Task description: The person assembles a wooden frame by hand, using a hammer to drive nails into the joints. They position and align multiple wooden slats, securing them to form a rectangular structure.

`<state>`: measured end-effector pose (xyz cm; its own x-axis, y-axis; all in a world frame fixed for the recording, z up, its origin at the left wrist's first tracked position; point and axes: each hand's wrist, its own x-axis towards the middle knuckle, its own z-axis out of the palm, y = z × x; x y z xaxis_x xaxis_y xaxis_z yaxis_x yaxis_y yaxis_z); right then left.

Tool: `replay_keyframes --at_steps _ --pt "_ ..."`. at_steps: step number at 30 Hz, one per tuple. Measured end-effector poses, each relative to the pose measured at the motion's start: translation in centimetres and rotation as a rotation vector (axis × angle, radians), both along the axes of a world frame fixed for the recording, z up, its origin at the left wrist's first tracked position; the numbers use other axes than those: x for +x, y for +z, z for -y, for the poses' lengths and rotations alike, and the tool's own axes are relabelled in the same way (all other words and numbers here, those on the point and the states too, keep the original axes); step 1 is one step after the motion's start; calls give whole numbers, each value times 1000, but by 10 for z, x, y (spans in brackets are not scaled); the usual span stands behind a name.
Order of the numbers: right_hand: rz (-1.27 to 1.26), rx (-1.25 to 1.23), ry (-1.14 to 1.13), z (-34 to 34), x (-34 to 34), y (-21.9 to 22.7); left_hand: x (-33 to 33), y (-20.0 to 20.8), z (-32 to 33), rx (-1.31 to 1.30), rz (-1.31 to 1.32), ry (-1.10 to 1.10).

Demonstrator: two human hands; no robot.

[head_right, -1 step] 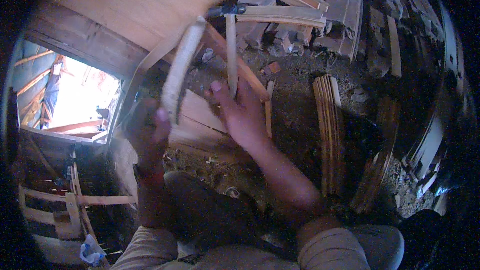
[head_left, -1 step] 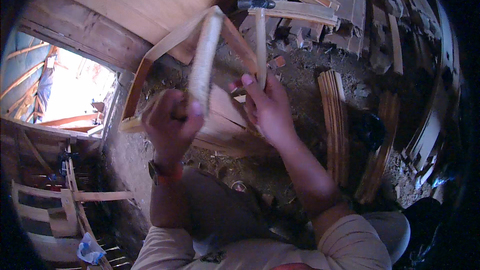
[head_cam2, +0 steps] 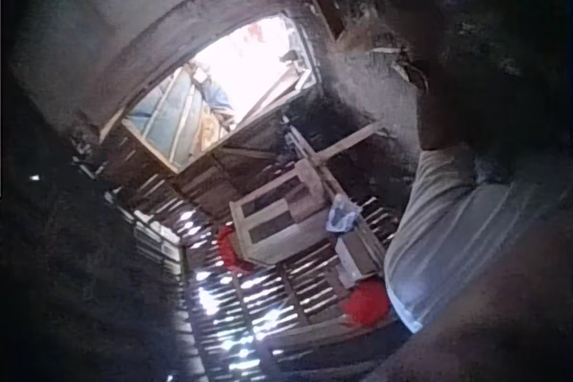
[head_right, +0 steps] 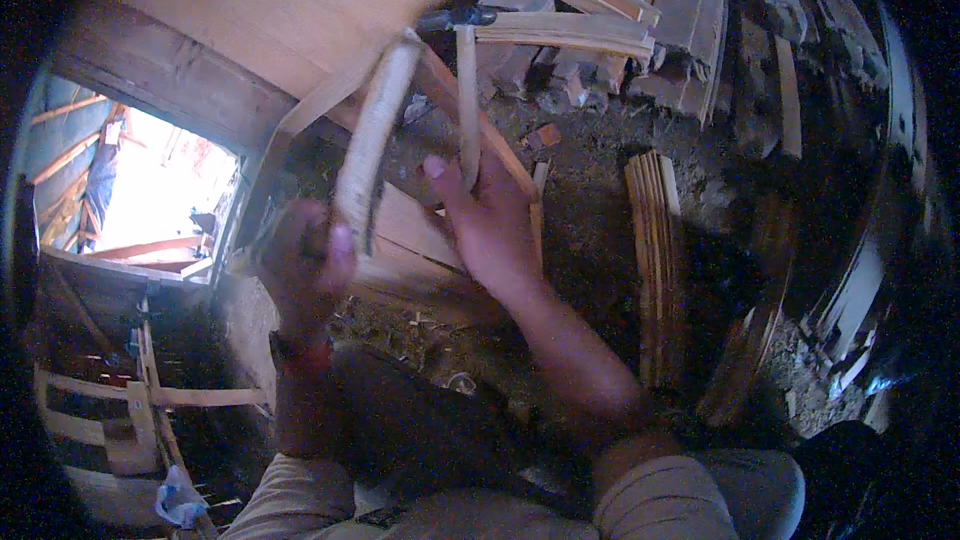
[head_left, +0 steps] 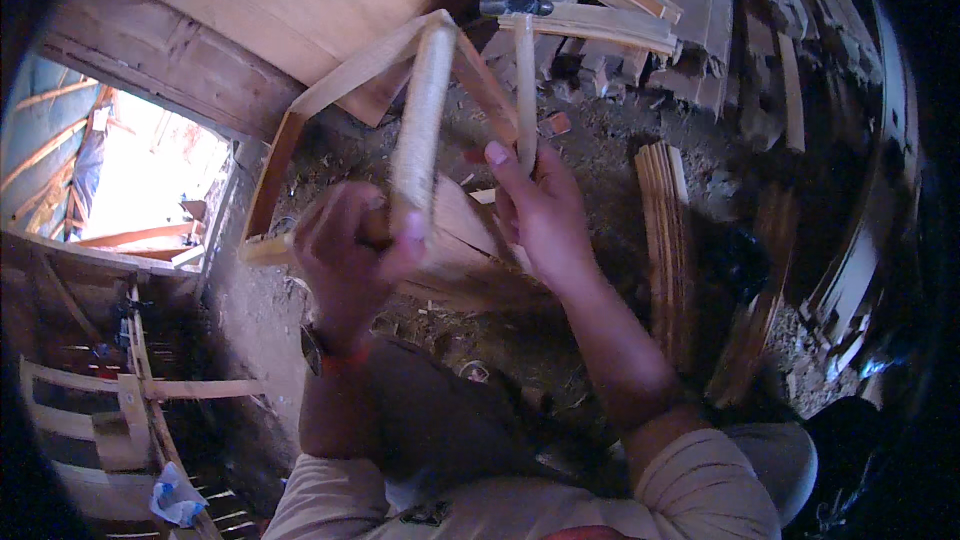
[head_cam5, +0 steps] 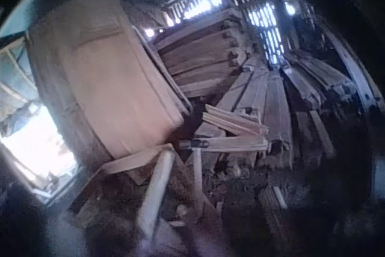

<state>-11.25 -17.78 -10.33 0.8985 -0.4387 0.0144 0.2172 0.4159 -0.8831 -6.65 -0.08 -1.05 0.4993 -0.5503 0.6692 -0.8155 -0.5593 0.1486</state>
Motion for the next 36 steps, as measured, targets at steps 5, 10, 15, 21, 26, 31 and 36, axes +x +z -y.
replay_keyframes --at_steps 5,10,15,21,26,31,36 --pt "-119 118 84 11 -3 42 -27 7 11 91 -100 -63" --pt "-296 -235 11 12 6 58 -56 9 6 12 -311 -40" --pt "-526 -380 52 9 4 101 -30 26 -30 -286 -482 -97" --pt "-537 -424 76 18 5 98 17 9 -77 -406 -423 282" --pt "-513 -422 3 9 6 94 12 9 -78 -230 -544 171" --pt "-562 -310 -1 30 -21 92 13 12 -77 -167 -564 96" --pt "-700 -89 -54 35 -87 85 14 14 -70 -223 -519 9"
